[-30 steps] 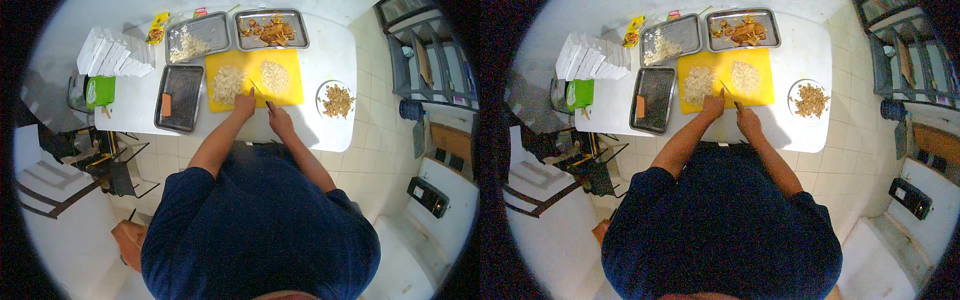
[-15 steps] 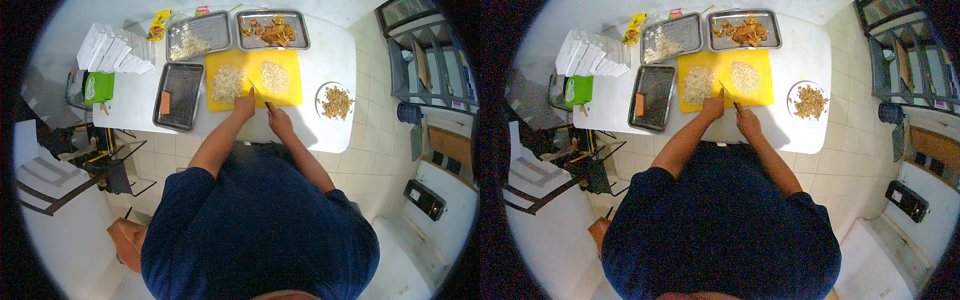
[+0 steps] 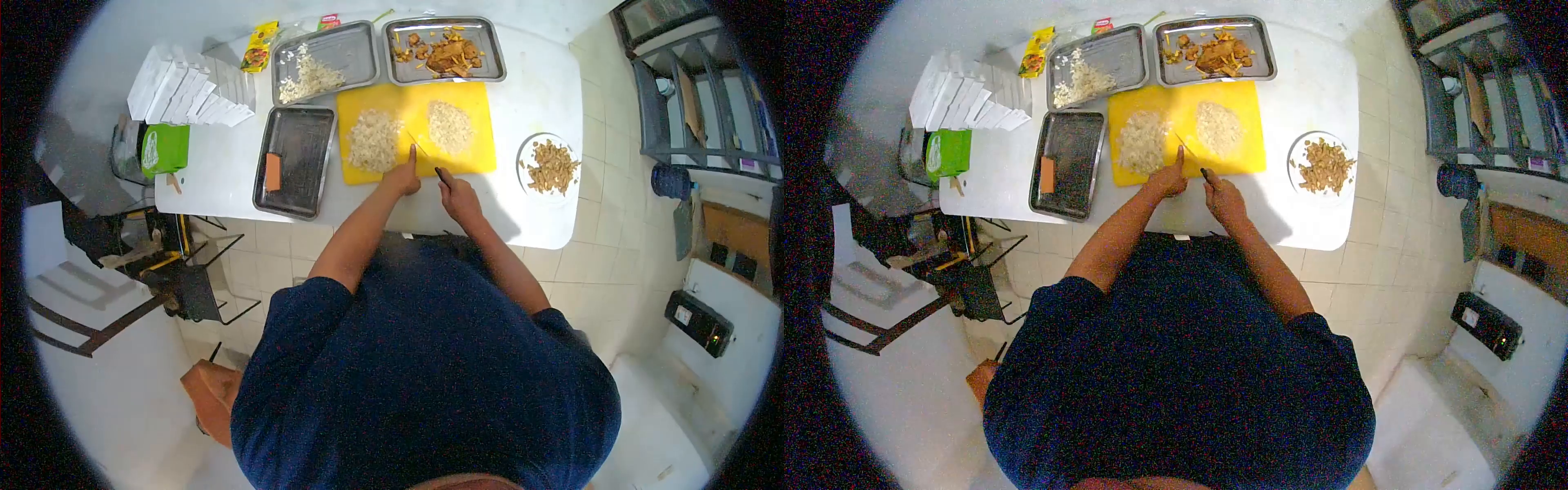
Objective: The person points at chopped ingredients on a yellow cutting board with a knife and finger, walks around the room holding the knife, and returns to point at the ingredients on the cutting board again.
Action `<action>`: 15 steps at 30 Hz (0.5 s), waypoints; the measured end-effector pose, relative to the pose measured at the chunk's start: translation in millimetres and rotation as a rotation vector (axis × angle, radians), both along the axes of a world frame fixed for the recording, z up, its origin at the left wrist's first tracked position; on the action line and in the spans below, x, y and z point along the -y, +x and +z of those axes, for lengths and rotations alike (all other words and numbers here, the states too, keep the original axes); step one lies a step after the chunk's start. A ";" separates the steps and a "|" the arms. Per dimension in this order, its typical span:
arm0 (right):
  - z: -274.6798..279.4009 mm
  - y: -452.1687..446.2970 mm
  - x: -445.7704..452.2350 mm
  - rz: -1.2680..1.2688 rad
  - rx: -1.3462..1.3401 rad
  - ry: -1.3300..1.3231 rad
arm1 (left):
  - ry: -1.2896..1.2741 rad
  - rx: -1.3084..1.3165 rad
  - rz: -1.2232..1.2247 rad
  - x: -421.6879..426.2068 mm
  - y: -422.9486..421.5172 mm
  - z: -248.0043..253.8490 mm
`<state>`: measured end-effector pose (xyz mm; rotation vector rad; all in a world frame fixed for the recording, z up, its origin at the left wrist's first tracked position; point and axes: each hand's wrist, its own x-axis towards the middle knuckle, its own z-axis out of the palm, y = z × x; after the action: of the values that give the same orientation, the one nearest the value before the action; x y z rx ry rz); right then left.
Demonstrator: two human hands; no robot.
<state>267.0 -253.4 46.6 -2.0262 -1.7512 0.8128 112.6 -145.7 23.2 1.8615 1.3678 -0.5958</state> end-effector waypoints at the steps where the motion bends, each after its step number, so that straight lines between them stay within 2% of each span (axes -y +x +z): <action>1: -1.9 -1.0 -3.8 0.003 0.003 0.033 | -0.023 0.017 0.011 -2.2 -0.7 1.2; 4: 7.4 1.5 -1.6 -0.003 -0.063 0.083 | -0.079 0.056 0.029 -2.9 -6.3 -4.5; 10: 26.5 4.8 19.3 0.010 0.063 -0.197 | -0.084 0.081 0.026 -2.9 -11.0 -8.2; 13: 34.3 -5.8 11.7 0.014 0.081 -0.223 | -0.066 0.052 0.043 2.6 -7.7 -1.8; 15: 24.0 -10.1 4.2 0.019 0.072 -0.114 | -0.018 0.025 0.026 6.0 -5.8 2.9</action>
<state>256.9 -257.6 70.6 -2.1406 -1.8033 0.8742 106.8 -151.7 26.1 1.8281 1.3637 -0.5680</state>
